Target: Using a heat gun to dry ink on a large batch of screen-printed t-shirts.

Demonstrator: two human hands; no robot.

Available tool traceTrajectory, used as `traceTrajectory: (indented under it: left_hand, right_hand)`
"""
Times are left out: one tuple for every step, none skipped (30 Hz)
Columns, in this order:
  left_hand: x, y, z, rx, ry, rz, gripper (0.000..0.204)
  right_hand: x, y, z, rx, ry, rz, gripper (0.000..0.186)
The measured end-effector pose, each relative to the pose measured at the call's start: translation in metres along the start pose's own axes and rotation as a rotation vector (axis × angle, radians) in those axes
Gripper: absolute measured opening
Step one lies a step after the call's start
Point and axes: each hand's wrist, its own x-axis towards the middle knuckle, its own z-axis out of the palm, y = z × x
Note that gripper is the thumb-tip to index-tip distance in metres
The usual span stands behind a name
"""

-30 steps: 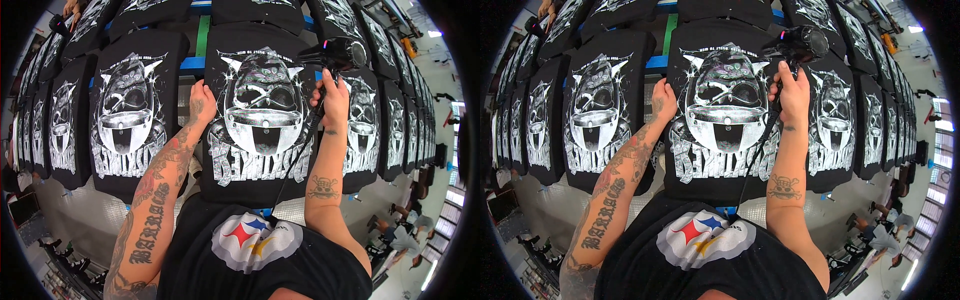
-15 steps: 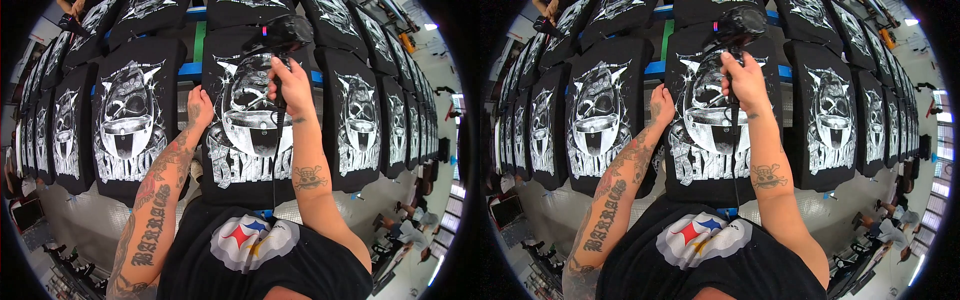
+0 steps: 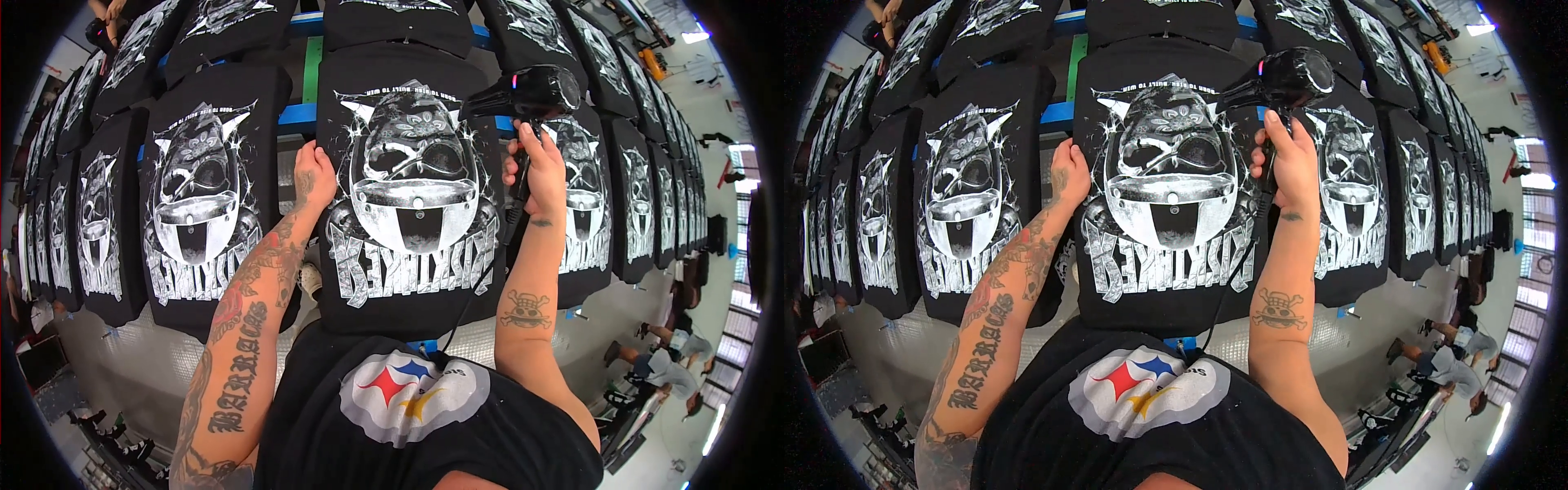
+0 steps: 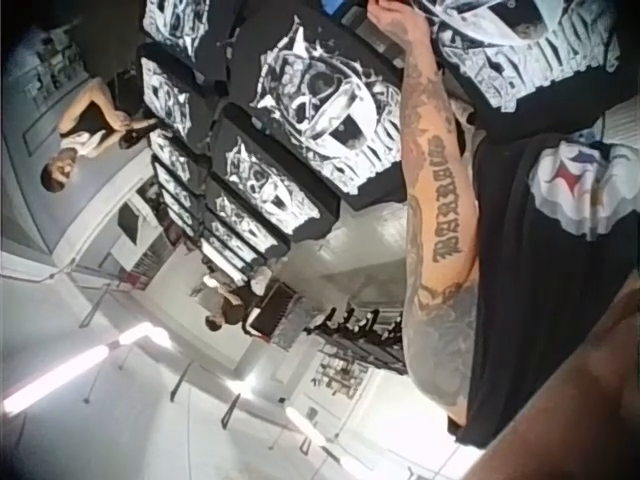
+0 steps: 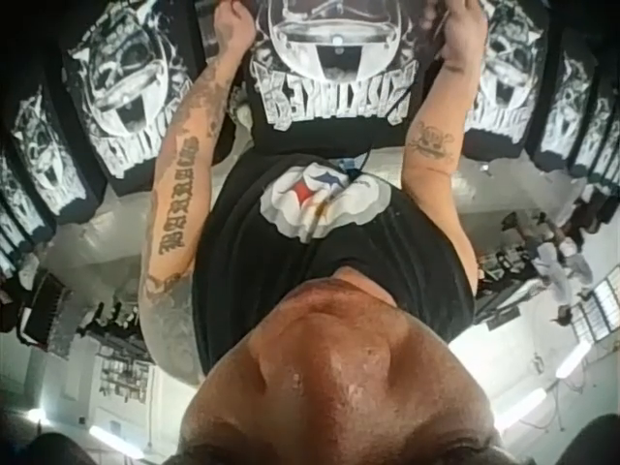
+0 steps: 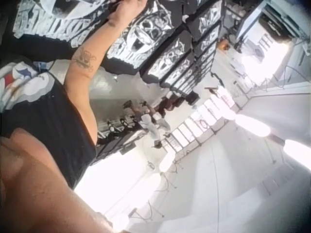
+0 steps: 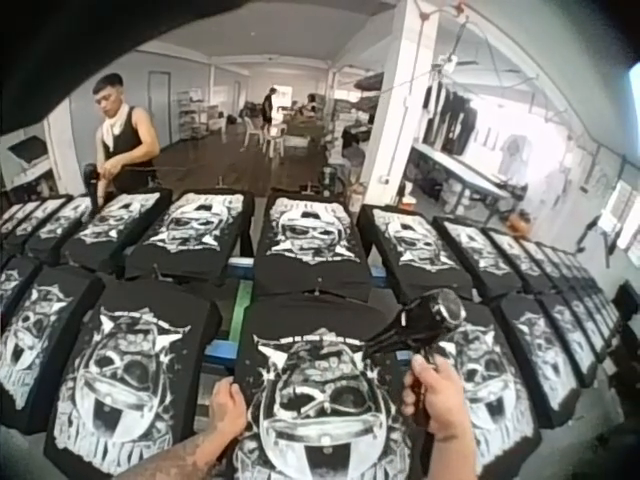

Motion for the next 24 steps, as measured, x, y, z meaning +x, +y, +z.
traceTrajectory:
  left_hand:
    - [0.000,0.002,0.001,-0.003,-0.006,0.004,0.034]
    - [-0.001,0.005,0.000,-0.004,-0.012,-0.009,0.034]
    - [-0.001,0.007,0.001,-0.004,-0.017,-0.022,0.034]
    - [-0.001,0.004,0.001,-0.003,-0.012,-0.021,0.034]
    - [-0.001,0.002,0.001,0.000,0.003,-0.022,0.034]
    - [-0.001,-0.001,0.001,0.003,0.019,-0.023,0.034]
    - [0.000,0.000,0.002,0.002,0.022,-0.024,0.034]
    - [0.000,0.000,0.002,0.005,0.014,-0.023,0.034]
    - [0.000,0.001,0.003,0.008,0.006,-0.021,0.034]
    - [0.001,0.001,0.002,0.008,0.007,-0.024,0.034]
    - [0.001,0.001,0.002,0.000,0.002,-0.020,0.034]
    - [0.001,0.002,0.002,-0.007,-0.004,-0.015,0.033]
    - [0.001,0.002,0.000,-0.006,-0.001,-0.017,0.033]
    - [0.000,0.003,0.000,-0.004,-0.003,-0.025,0.033]
    - [0.000,0.004,-0.001,-0.002,-0.006,-0.032,0.032]
    - [0.000,0.006,-0.001,-0.004,-0.007,-0.031,0.032]
    - [-0.001,0.006,-0.001,-0.012,0.006,-0.022,0.032]
    - [-0.001,0.007,-0.001,-0.021,0.019,-0.013,0.032]
    - [-0.001,0.007,-0.001,-0.023,0.020,-0.014,0.032]
    - [-0.002,0.006,-0.001,-0.039,0.047,-0.026,0.032]
    - [-0.003,0.006,0.000,-0.057,0.073,-0.039,0.032]
    - [-0.003,0.005,-0.001,-0.064,0.075,-0.042,0.032]
    - [-0.003,0.005,-0.002,-0.086,0.069,-0.039,0.033]
    - [-0.003,0.005,-0.001,-0.107,0.062,-0.037,0.033]
  right_hand:
    - [-0.001,0.001,0.002,-0.030,-0.001,-0.021,0.034]
    - [-0.002,0.002,0.001,-0.030,0.006,-0.022,0.034]
    - [-0.002,0.002,0.001,-0.006,0.012,-0.007,0.035]
    - [-0.001,0.002,0.003,0.019,0.009,0.007,0.035]
    - [0.001,0.000,0.003,0.065,-0.001,0.019,0.030]
    - [0.005,0.002,0.004,0.065,-0.006,0.017,0.030]
    - [0.009,0.005,0.006,0.028,0.033,-0.016,0.028]
    - [0.012,0.006,0.007,-0.009,0.071,-0.049,0.027]
    - [0.014,0.008,0.009,-0.035,0.084,-0.069,0.027]
    - [0.014,0.009,0.014,-0.037,0.082,-0.068,0.027]
    - [0.014,0.010,0.020,-0.026,0.053,-0.067,0.026]
    - [0.013,0.011,0.026,-0.013,0.024,-0.066,0.026]
    - [0.010,0.013,0.037,-0.017,-0.038,-0.047,0.026]
    - [0.005,0.015,0.051,-0.013,-0.083,-0.032,0.027]
    - [0.002,0.020,0.062,-0.033,-0.150,-0.013,0.027]
    - [-0.002,0.024,0.072,-0.054,-0.213,0.006,0.027]
    - [-0.008,0.026,0.083,-0.065,-0.291,0.023,0.028]
    - [-0.016,0.027,0.091,-0.076,-0.368,0.039,0.028]
    - [-0.023,0.026,0.095,-0.085,-0.421,0.065,0.029]
    - [-0.029,0.026,0.097,-0.107,-0.457,0.087,0.030]
    - [-0.036,0.025,0.094,-0.117,-0.467,0.092,0.031]
    - [-0.043,0.023,0.089,-0.131,-0.477,0.097,0.032]
    - [-0.049,0.023,0.079,-0.135,-0.426,0.101,0.031]
    - [-0.055,0.023,0.066,-0.140,-0.375,0.104,0.031]
